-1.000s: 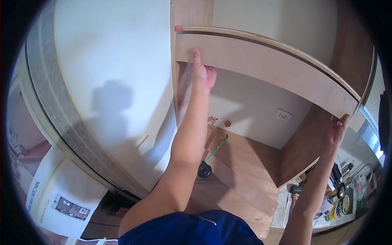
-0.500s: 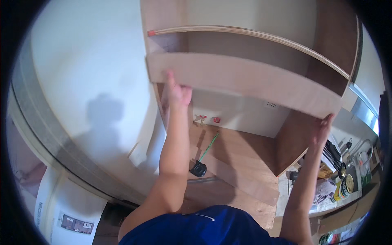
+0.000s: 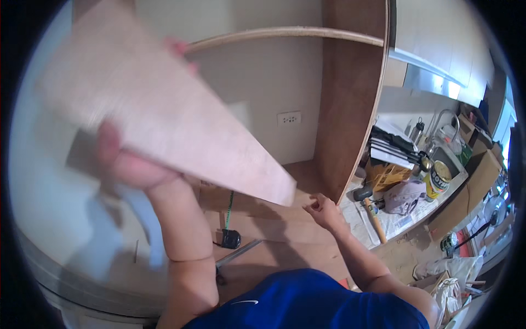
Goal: The person measures a wooden board with a tape measure and marks it with a pencil. They then carry the board to a wall unit and fit it into place as a shelf or panel. The person uses a rubber mallet to tap the board into position and checks the fit with a square tool.
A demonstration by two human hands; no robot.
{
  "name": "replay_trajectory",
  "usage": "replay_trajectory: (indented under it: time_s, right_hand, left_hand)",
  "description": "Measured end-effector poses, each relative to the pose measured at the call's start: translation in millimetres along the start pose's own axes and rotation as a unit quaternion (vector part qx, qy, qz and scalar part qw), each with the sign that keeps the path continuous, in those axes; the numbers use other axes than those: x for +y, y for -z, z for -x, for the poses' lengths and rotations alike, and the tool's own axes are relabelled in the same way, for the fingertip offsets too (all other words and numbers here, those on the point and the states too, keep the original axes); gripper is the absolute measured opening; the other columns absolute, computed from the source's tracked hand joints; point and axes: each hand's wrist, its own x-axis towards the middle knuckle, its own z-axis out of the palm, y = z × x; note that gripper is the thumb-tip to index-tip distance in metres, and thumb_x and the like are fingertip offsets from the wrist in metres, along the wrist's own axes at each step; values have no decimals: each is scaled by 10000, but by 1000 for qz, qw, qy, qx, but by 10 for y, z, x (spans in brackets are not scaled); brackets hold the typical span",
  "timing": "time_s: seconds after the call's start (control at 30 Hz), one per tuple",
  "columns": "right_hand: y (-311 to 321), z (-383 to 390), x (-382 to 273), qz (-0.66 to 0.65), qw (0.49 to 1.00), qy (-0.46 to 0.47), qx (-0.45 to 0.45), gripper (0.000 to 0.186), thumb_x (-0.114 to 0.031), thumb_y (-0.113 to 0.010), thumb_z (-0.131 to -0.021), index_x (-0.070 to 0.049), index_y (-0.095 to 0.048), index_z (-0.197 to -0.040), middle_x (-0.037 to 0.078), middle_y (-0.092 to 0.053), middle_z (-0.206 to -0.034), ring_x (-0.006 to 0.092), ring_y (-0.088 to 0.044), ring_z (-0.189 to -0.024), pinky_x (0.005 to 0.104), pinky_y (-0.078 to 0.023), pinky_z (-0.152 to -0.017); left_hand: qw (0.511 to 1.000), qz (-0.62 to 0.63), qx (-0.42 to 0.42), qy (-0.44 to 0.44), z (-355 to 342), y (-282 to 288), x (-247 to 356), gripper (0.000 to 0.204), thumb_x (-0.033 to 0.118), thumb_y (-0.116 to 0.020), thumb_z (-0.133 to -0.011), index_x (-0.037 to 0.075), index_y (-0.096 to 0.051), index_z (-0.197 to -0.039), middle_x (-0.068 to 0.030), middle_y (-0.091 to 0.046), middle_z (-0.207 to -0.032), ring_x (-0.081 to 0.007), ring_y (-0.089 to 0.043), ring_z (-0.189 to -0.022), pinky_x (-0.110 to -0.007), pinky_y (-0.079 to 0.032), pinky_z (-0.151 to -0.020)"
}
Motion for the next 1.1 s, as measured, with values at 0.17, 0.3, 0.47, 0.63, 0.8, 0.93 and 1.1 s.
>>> replay_trajectory:
  time_s: [0.17,0.3,0.47,0.63,0.8,0.93,1.1]
  right_hand:
    - [402,55,-819,-205,865,433,150,480,-256,-802,-905,-70,-614,-1306,117,-648,-1253,245,-642,-1105,408,-557,-938]
    - [345,-112,-1004,-447,857,204,158,373,-224,-734,-963,-84,-602,-1283,89,-613,-1262,237,-599,-1134,462,-561,-963]
    - [170,-338,-1261,-579,751,261,182,269,-209,-656,-1022,-99,-598,-1261,62,-630,-1204,241,-630,-1092,510,-583,-950]
    - [202,-513,-1269,-710,642,281,69,392,-230,-652,-1025,-110,-516,-1373,72,-620,-1306,274,-649,-1167,538,-605,-911]
    - [29,-690,-1258,-740,627,242,12,379,-300,-643,-1023,-109,-567,-1341,87,-659,-1296,284,-670,-1162,534,-568,-992]
    - [-4,-783,-1427,-738,610,282,-50,407,-352,-640,-1021,-117,-578,-1347,69,-671,-1303,266,-660,-1188,516,-539,-1038]
    - [149,-794,-1535,-791,571,214,-43,337,-381,-629,-1023,-132,-648,-1250,27,-680,-1285,226,-628,-1212,485,-460,-1117]
  left_hand:
    - [989,11,-30,147,267,-610,-983,765,411,-704,-857,-10,-409,-1424,-207,-491,-1409,-412,-501,-1290,-568,-379,-1116]
    - [969,-42,-196,142,960,-1184,-1650,718,410,-781,-816,12,-486,-1335,-189,-520,-1340,-365,-542,-1209,-506,-410,-1072]
    - [928,-262,-261,-56,1466,-798,-1604,660,409,-877,-763,39,-583,-1224,-165,-557,-1253,-306,-594,-1108,-428,-449,-1016]
    - [889,-374,214,157,1974,887,-1226,605,453,-796,-884,55,-507,-1235,-105,-610,-1103,-268,-623,-1113,-398,-463,-987]
    - [914,-25,367,173,1371,1705,-523,561,472,-563,-1045,70,-443,-1418,-97,-581,-1369,-277,-566,-1256,-439,-428,-1115]
    - [936,2,343,74,835,1854,-273,535,458,-465,-1088,70,-459,-1457,-94,-562,-1436,-258,-541,-1310,-451,-424,-1136]
    - [898,39,438,-15,605,1773,-281,440,397,-446,-1105,76,-525,-1396,-91,-603,-1386,-235,-567,-1277,-443,-450,-1112]
